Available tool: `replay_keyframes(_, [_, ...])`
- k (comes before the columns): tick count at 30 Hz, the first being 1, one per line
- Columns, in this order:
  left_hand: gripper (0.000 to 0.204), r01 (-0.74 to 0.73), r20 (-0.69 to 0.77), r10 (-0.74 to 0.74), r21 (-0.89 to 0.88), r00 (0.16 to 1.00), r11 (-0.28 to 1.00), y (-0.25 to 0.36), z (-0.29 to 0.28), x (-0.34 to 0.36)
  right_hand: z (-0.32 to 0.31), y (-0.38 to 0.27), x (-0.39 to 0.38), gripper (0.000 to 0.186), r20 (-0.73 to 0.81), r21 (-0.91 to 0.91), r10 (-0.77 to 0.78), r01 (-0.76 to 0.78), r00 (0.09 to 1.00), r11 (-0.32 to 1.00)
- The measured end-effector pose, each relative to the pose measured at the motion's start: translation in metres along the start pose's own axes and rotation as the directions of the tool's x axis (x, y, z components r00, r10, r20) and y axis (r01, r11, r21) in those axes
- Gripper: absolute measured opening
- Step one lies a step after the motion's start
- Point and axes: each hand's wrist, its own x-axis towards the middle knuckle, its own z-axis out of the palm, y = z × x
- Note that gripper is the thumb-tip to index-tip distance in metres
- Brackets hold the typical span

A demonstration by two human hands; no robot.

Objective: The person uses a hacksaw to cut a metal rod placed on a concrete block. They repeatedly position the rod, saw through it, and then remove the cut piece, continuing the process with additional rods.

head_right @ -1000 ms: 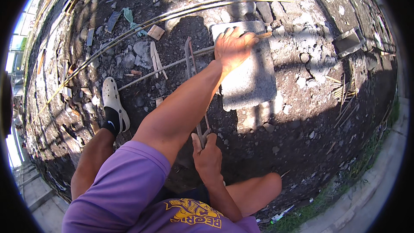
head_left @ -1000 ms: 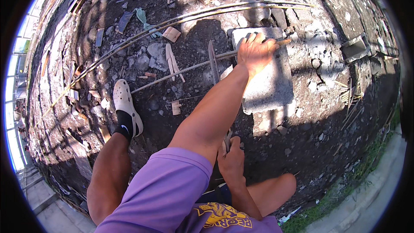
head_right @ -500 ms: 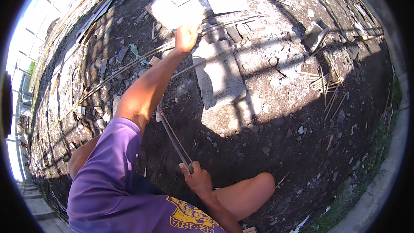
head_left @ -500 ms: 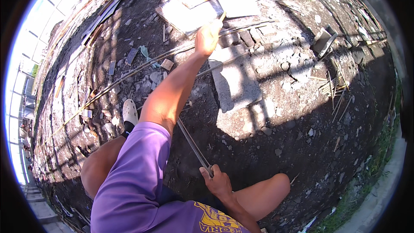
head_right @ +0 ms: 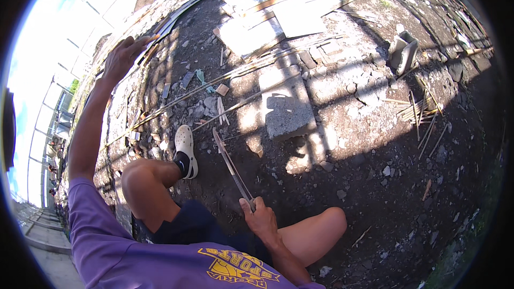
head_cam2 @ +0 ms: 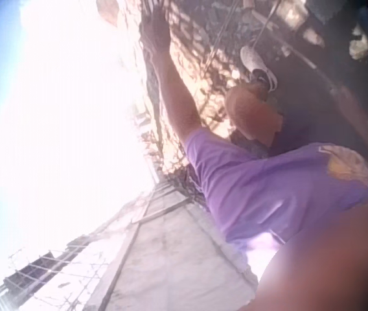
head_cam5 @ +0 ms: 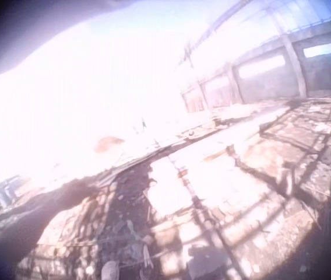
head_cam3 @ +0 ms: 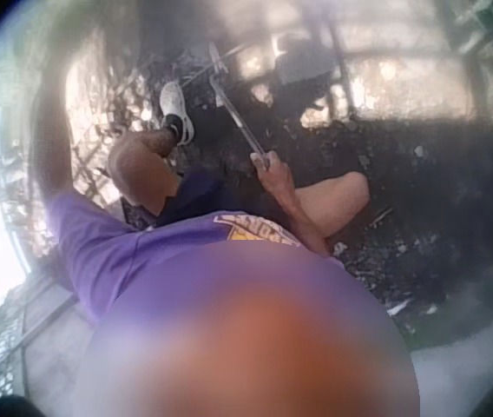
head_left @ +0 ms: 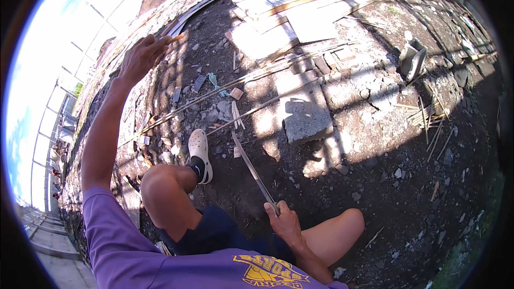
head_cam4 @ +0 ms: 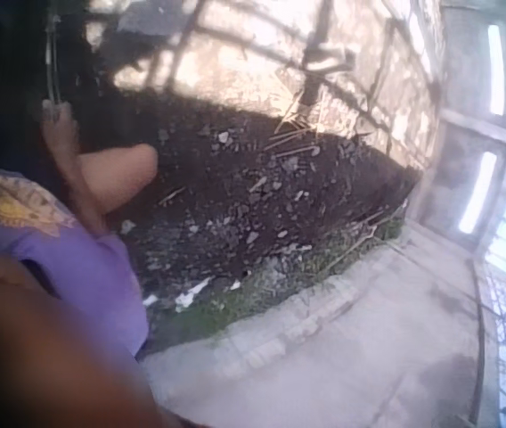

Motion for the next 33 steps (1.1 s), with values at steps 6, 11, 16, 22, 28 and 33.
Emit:
replay_keyframes(6, [0.034,0.241,0.228,-0.203,-0.150,0.952,0.959,0.029,0.102,-0.063,-0.015,0.007,0.003,0.056,-0.270,0.208,-0.133,0.193,0.953,0.959])
replay_keyframes(11, [0.034,0.291,0.459,-0.117,-0.329,0.881,0.898,0.088,0.227,-0.080,-0.022,0.029,0.020,0.054,-0.433,0.225,-0.058,0.170,0.900,0.960])
replay_keyframes(16, [0.035,0.349,0.493,-0.058,-0.523,0.868,0.777,0.161,0.325,-0.089,-0.016,0.054,0.018,0.041,-0.607,-0.046,-0.083,0.069,0.790,0.997])
replay_keyframes(22, [0.036,0.359,0.440,-0.026,-0.697,0.898,0.621,0.209,0.390,-0.090,0.005,0.046,0.007,0.044,-0.535,0.054,0.149,-0.143,0.831,0.988])
replay_keyframes(28, [0.034,0.335,0.368,-0.061,-0.750,0.928,0.570,0.204,0.390,-0.070,0.014,0.008,0.036,0.046,-0.523,0.208,0.299,-0.221,0.798,0.953])
replay_keyframes(33, [0.031,0.405,0.387,-0.165,-0.694,0.907,0.596,0.199,0.375,-0.053,0.007,-0.007,0.067,0.052,-0.604,0.145,0.036,0.066,0.796,0.987])
